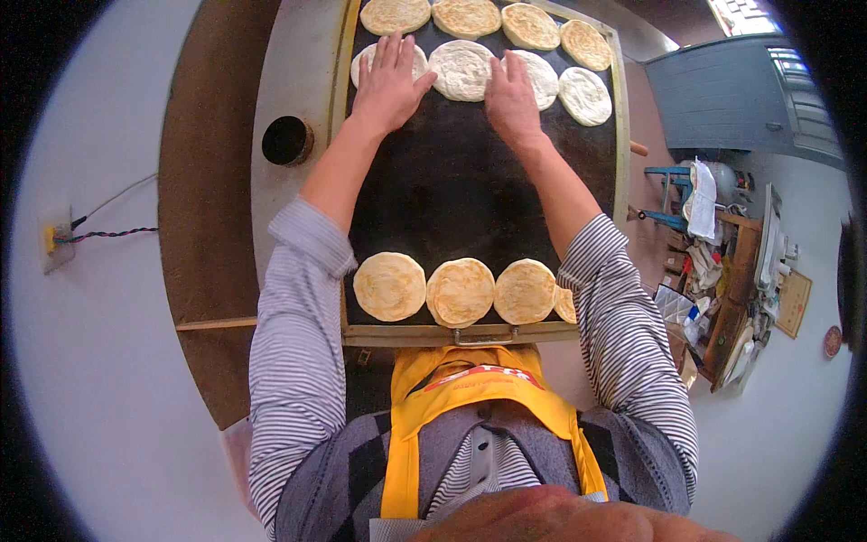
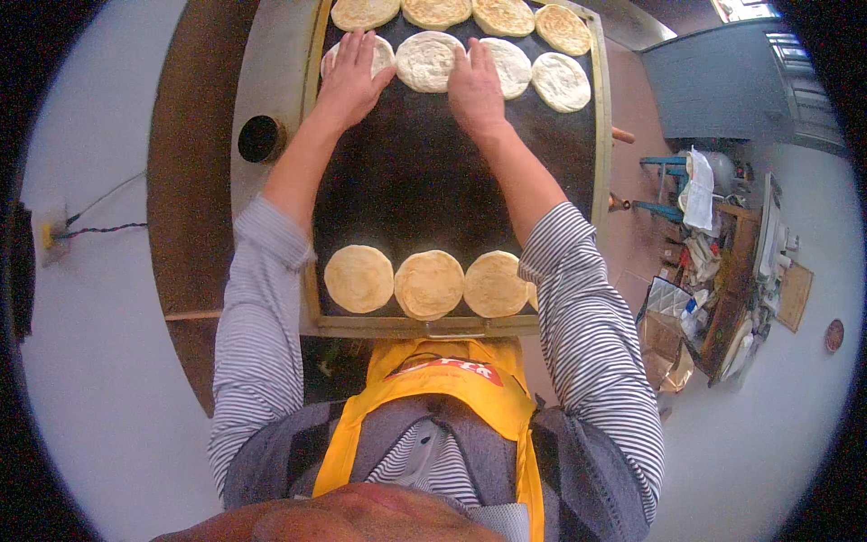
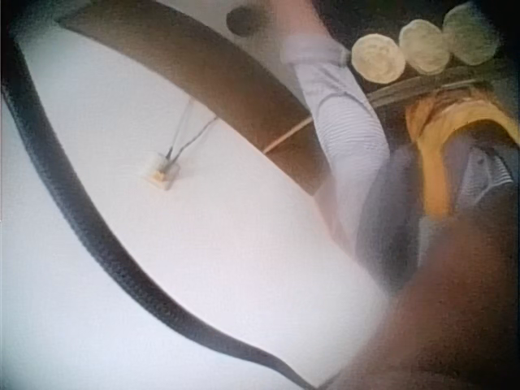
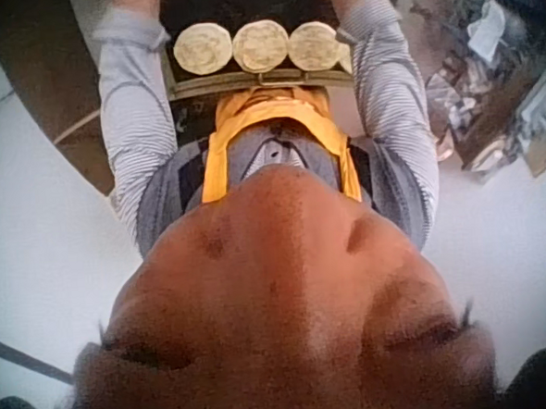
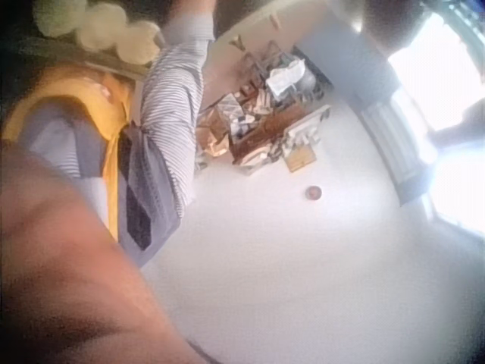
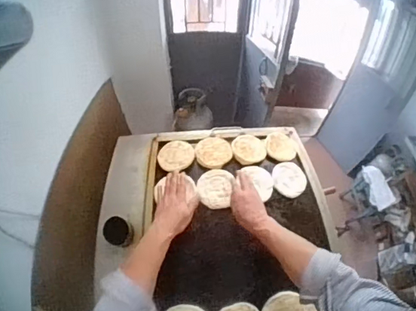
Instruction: The person flips cooking flatbreads on a griddle using a metal spatula, then moves to a prep table to roll dough balls into flat rounds with a rolling pin and places them on the griddle. The person repeats this cycle of rolling and placing dough while managing the cooking flatbreads.
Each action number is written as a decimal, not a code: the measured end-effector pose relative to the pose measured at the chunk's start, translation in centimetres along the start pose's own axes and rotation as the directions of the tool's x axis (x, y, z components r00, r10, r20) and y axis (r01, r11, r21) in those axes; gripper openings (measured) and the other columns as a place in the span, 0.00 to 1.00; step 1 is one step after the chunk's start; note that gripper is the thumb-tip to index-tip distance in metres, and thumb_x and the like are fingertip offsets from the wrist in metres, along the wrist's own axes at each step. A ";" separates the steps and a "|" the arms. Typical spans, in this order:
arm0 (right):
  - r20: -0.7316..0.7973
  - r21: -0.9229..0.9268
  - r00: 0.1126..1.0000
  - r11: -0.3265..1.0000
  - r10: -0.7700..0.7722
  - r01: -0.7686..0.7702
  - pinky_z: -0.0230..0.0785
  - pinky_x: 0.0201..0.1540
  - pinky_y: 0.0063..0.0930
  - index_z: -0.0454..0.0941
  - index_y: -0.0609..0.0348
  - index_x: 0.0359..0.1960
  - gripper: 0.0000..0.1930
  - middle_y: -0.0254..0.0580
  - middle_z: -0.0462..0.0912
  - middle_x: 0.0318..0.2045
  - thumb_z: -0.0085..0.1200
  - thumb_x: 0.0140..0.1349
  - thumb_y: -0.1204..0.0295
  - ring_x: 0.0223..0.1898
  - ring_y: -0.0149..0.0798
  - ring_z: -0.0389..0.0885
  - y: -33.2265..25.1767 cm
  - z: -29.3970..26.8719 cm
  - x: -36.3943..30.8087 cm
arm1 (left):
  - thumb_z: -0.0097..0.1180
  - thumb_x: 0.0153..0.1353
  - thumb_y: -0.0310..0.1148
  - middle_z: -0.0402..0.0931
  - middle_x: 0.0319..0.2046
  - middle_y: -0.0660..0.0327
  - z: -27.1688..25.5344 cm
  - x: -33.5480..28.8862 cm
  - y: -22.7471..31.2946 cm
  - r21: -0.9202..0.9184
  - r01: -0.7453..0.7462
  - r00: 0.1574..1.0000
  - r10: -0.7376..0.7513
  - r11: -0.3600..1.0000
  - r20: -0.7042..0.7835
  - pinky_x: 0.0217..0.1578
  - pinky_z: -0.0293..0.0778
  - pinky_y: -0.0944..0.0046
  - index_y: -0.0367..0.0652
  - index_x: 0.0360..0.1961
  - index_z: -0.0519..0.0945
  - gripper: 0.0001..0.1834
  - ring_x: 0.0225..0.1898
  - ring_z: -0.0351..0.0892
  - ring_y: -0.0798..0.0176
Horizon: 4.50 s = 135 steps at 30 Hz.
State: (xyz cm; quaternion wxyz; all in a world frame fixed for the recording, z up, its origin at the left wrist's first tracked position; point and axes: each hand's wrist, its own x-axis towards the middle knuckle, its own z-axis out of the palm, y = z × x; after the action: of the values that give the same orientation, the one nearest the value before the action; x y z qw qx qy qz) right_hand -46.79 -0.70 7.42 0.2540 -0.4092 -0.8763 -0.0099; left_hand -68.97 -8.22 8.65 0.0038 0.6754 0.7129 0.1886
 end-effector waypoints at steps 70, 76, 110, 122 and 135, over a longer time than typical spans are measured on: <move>0.368 0.756 -0.099 0.235 -0.925 0.611 0.74 0.49 0.46 0.75 0.57 0.55 0.18 0.51 0.77 0.48 0.54 0.61 0.79 0.49 0.56 0.75 -34.8 -31.3 -67.4 | 0.64 0.60 0.43 0.72 0.58 0.48 -11.1 -112.9 47.1 -0.300 0.949 -0.001 -0.953 0.094 -0.302 0.62 0.65 0.47 0.37 0.62 0.71 0.33 0.60 0.69 0.43; 0.347 0.740 -0.003 0.272 -0.938 0.616 0.73 0.49 0.47 0.76 0.57 0.56 0.19 0.51 0.77 0.49 0.57 0.61 0.78 0.48 0.57 0.75 -36.8 -31.2 -66.4 | 0.63 0.60 0.53 0.71 0.58 0.52 -8.0 -111.9 46.9 -0.168 0.986 -0.015 -0.990 0.010 -0.143 0.58 0.64 0.42 0.41 0.60 0.73 0.34 0.59 0.68 0.44; 0.266 0.808 -0.132 0.146 -0.955 0.571 0.77 0.39 0.49 0.75 0.49 0.52 0.19 0.47 0.81 0.40 0.54 0.67 0.52 0.39 0.55 0.82 -54.7 -26.7 -84.2 | 0.49 0.70 0.51 0.58 0.70 0.44 -11.5 -117.7 44.6 -0.085 0.992 -0.123 -0.881 -0.095 -0.457 0.68 0.49 0.31 0.33 0.66 0.65 0.34 0.72 0.53 0.37; 0.070 0.716 0.101 0.121 -0.992 0.688 0.66 0.62 0.49 0.68 0.58 0.63 0.26 0.51 0.72 0.62 0.53 0.66 0.59 0.64 0.54 0.69 -53.2 -26.2 -86.4 | 0.53 0.67 0.52 0.57 0.71 0.45 -10.2 -118.2 45.0 -0.075 0.996 -0.082 -0.908 -0.056 -0.411 0.70 0.47 0.33 0.32 0.68 0.63 0.40 0.73 0.51 0.37; 0.121 0.883 -0.270 -0.020 -0.955 0.469 0.65 0.59 0.50 0.73 0.54 0.59 0.30 0.46 0.77 0.51 0.63 0.52 0.66 0.54 0.53 0.74 -42.4 -32.9 -83.4 | 0.60 0.62 0.47 0.75 0.56 0.42 -10.6 -116.5 51.2 -0.491 0.871 -0.120 -0.971 -0.002 -0.208 0.64 0.63 0.46 0.29 0.60 0.69 0.35 0.61 0.72 0.44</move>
State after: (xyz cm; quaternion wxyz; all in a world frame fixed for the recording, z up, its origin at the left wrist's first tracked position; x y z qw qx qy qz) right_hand -18.31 -95.70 6.31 -0.1491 0.4226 -0.8587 0.2486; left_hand -12.31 -122.52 3.49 0.0134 -0.1063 0.9247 0.3653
